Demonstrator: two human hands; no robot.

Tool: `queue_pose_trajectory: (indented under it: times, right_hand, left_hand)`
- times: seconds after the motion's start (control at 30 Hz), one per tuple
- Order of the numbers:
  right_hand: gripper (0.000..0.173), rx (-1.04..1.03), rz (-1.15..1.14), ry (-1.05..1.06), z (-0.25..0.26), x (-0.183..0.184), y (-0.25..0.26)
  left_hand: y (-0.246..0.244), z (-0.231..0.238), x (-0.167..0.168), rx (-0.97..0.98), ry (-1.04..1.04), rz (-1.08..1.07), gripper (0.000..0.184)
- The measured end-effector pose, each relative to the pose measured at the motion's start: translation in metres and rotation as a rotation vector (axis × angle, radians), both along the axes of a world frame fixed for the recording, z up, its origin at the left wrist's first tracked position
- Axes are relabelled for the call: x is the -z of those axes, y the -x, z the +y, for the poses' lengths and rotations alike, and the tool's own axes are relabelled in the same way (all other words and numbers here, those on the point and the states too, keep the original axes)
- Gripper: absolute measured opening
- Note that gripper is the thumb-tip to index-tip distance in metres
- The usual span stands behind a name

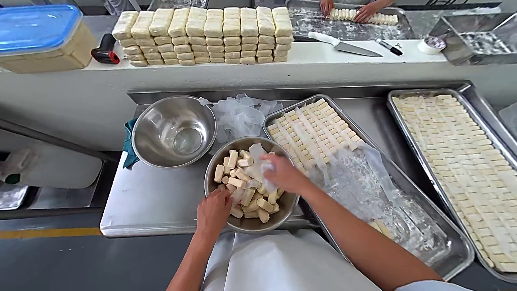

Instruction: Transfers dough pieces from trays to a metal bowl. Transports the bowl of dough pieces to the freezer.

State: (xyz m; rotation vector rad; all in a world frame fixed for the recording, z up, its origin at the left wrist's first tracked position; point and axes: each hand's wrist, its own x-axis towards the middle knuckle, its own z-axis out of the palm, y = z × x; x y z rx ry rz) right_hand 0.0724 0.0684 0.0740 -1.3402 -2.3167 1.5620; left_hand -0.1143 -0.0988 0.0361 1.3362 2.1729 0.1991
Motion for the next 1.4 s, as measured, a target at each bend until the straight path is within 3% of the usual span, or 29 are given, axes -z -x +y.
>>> queue_pose_trajectory:
  times: [0.07, 0.13, 0.2, 0.37, 0.43, 0.53, 0.57, 0.63, 0.73, 0.8, 0.87, 0.93, 1.0, 1.07, 1.13, 1.17, 1.23, 1.3, 1.4]
  right_hand:
    - [0.056, -0.120, -0.289, -0.040, -0.005, 0.029, 0.018]
    - [0.041, -0.150, -0.325, -0.134, -0.006, 0.032, 0.021]
    - [0.027, -0.114, -0.162, -0.213, -0.001, 0.014, 0.012]
    - [0.015, 0.102, 0.431, -0.423, -0.001, -0.062, -0.001]
    - [0.014, 0.044, 0.351, -0.466, -0.001, -0.078, 0.000]
    - [0.016, -0.088, 0.060, -0.322, 0.005, -0.057, 0.003]
    - [0.016, -0.048, 0.069, -0.327, 0.004, -0.047, 0.000]
    - [0.015, 0.172, 0.322, -0.450, -0.003, -0.037, -0.011]
    - [0.014, 0.391, 0.674, -0.600, -0.010, -0.040, -0.015]
    - [0.014, 0.310, 0.611, -0.671, -0.018, -0.036, -0.007]
    - [0.020, 0.084, 0.410, -0.712, -0.041, -0.026, 0.007]
    - [0.036, -0.085, 0.254, -0.702, -0.061, -0.019, 0.014]
    - [0.059, -0.080, 0.256, -0.608, -0.068, -0.017, -0.001]
    - [0.061, 0.078, 0.302, -0.538, -0.064, -0.014, -0.039]
    - [0.053, 0.249, 0.190, -0.501, -0.052, 0.000, -0.099]
    - [0.049, 0.329, 0.077, -0.485, -0.045, 0.011, -0.134]
    - [0.050, 0.445, -0.207, -0.391, -0.037, 0.038, -0.209]
    - [0.065, 0.488, -0.437, -0.245, -0.044, 0.070, -0.276]
    - [0.100, 0.523, -0.596, -0.070, -0.079, 0.110, -0.328]
  left_hand:
    - [0.000, -0.002, -0.006, -0.022, -0.133, -0.079, 0.023]
    - [0.001, -0.003, -0.016, -0.060, -0.373, -0.197, 0.017]
    - [0.000, -0.001, -0.034, -0.107, -0.605, -0.343, 0.014]
    - [-0.006, 0.013, -0.080, -0.196, -1.024, -0.679, 0.015]
    - [-0.006, 0.022, -0.086, -0.187, -0.992, -0.686, 0.016]
    - [-0.003, 0.031, -0.075, -0.161, -0.811, -0.598, 0.011]
    - [-0.002, 0.032, -0.070, -0.166, -0.772, -0.589, 0.011]
    - [0.000, 0.029, -0.061, -0.222, -0.781, -0.619, 0.013]
    - [-0.008, 0.026, -0.054, -0.337, -0.808, -0.907, 0.023]
    - [-0.023, 0.034, -0.053, -0.324, -0.716, -1.126, 0.036]
    - [-0.043, 0.046, -0.050, -0.335, -0.666, -1.184, 0.037]
    - [-0.050, 0.063, -0.048, -0.405, -0.670, -1.085, 0.027]
    - [-0.038, 0.085, -0.049, -0.449, -0.726, -0.974, 0.019]
    - [-0.014, 0.115, -0.053, -0.444, -0.831, -0.845, 0.014]
    - [0.019, 0.152, -0.054, -0.333, -0.913, -0.652, 0.022]
    - [0.036, 0.171, -0.053, -0.252, -0.853, -0.532, 0.033]
    - [0.065, 0.202, -0.046, -0.129, -0.531, -0.344, 0.058]
    - [0.074, 0.213, -0.046, -0.058, -0.293, -0.160, 0.079]
    - [0.058, 0.192, -0.062, 0.051, -0.276, -0.042, 0.076]
